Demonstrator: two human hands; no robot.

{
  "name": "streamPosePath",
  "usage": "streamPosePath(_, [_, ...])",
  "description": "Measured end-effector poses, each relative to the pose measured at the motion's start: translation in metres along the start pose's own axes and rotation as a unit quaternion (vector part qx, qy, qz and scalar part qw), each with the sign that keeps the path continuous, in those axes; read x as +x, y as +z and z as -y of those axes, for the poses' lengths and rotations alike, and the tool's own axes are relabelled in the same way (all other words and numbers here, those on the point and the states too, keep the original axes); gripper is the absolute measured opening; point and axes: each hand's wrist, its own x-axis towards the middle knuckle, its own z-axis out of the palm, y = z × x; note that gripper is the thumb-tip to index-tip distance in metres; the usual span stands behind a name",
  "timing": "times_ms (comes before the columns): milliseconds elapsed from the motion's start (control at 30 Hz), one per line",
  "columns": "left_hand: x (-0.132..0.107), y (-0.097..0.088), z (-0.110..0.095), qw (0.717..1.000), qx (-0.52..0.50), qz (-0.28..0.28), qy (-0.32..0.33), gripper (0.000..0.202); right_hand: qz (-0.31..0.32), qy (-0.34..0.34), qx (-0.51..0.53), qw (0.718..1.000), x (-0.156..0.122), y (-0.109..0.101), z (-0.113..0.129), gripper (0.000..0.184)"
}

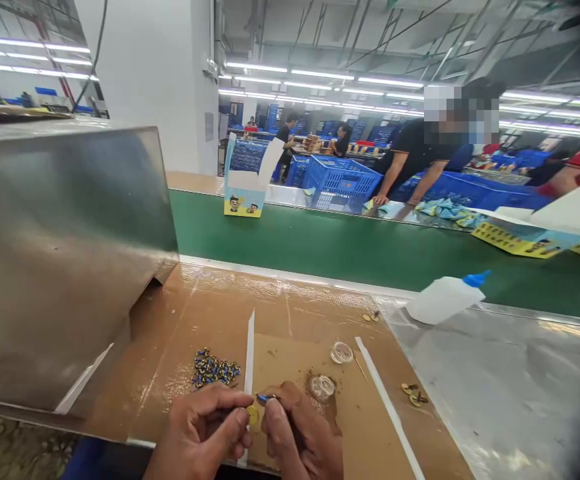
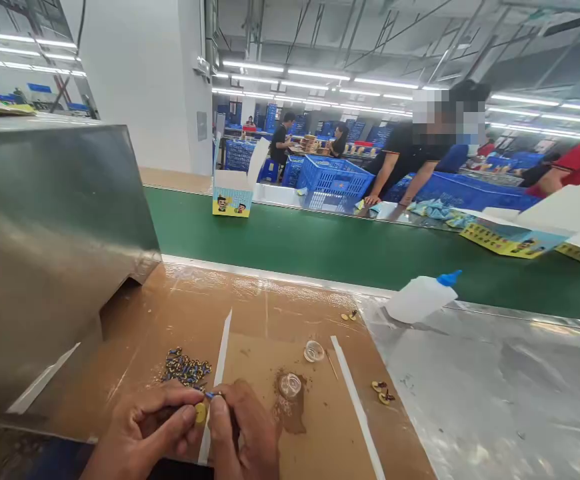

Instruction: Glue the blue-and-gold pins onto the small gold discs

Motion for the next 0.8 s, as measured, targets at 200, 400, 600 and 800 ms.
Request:
streamPosePath(200, [0.001,0.006,0.0,0.998,-0.025,-0.017,-0.056,0.056,0.017,-0.046,-0.001,0.999,0.004,0.006,-0.004,0.023])
streamPosePath(400, [0.007,0.007,-0.003,0.998,-0.016,0.012,-0.057,0.058,0.037,-0.074,0.004,0.997,0.004,0.006,-0.014,0.017])
streamPosePath(600, [0.012,0.009,-0.001,0.999,-0.03,-0.002,-0.044,0.055,0.023,-0.051,0.004,0.998,-0.006,0.01,-0.023,0.021])
streamPosePath(800, [0.009,0.012,0.002,0.997,-0.033,0.018,-0.062,0.056,-0.073,0.009,0.028,0.997,-0.013,0.015,-0.019,0.021])
